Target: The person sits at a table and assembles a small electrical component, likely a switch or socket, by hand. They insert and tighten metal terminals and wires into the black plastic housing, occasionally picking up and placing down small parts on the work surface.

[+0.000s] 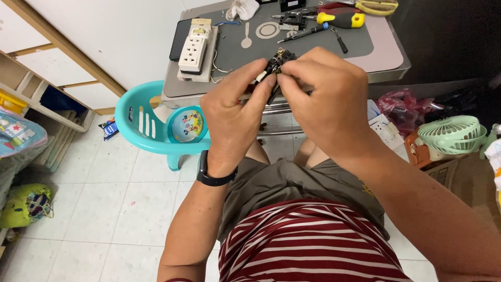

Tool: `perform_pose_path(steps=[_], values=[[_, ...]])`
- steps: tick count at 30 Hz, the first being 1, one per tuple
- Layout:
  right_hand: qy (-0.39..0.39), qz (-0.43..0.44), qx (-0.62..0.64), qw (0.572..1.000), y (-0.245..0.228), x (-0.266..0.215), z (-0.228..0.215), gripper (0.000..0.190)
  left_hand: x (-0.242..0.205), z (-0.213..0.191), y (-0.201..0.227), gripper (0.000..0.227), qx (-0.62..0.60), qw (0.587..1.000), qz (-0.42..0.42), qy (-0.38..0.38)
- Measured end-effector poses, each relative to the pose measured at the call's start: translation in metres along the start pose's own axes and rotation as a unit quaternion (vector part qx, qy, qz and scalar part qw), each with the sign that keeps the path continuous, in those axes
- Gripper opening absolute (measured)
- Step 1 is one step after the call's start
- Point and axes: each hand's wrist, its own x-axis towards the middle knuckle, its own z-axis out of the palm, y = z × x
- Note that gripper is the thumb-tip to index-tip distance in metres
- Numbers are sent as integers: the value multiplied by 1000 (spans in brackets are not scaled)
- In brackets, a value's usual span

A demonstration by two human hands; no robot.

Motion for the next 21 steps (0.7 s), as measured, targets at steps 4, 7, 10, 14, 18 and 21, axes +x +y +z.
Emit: perform_pose_path(steps=[4, 7, 10, 14, 18, 21], values=[[-2, -5, 9, 1000, 4, 7, 0, 18, 2, 1, -4, 12, 78, 987, 142, 10], [-21, -75, 33, 996, 10, 10, -1, 18, 2, -2, -8, 13, 85, 983, 163, 17], [-75, 93, 121, 985, 13, 10, 6, 12, 2, -5, -8, 15, 65, 990, 127, -2], [-69, 134, 144, 978, 10, 8, 10, 11, 3, -5, -8, 16, 43, 995, 88, -4], [-78, 227, 186, 953, 13, 1, 11, 8, 4, -4, -7, 16, -3, 999, 43, -8], [-107, 387, 166, 901, 3, 13, 4, 19, 8, -5, -7, 8, 105, 972, 202, -54]])
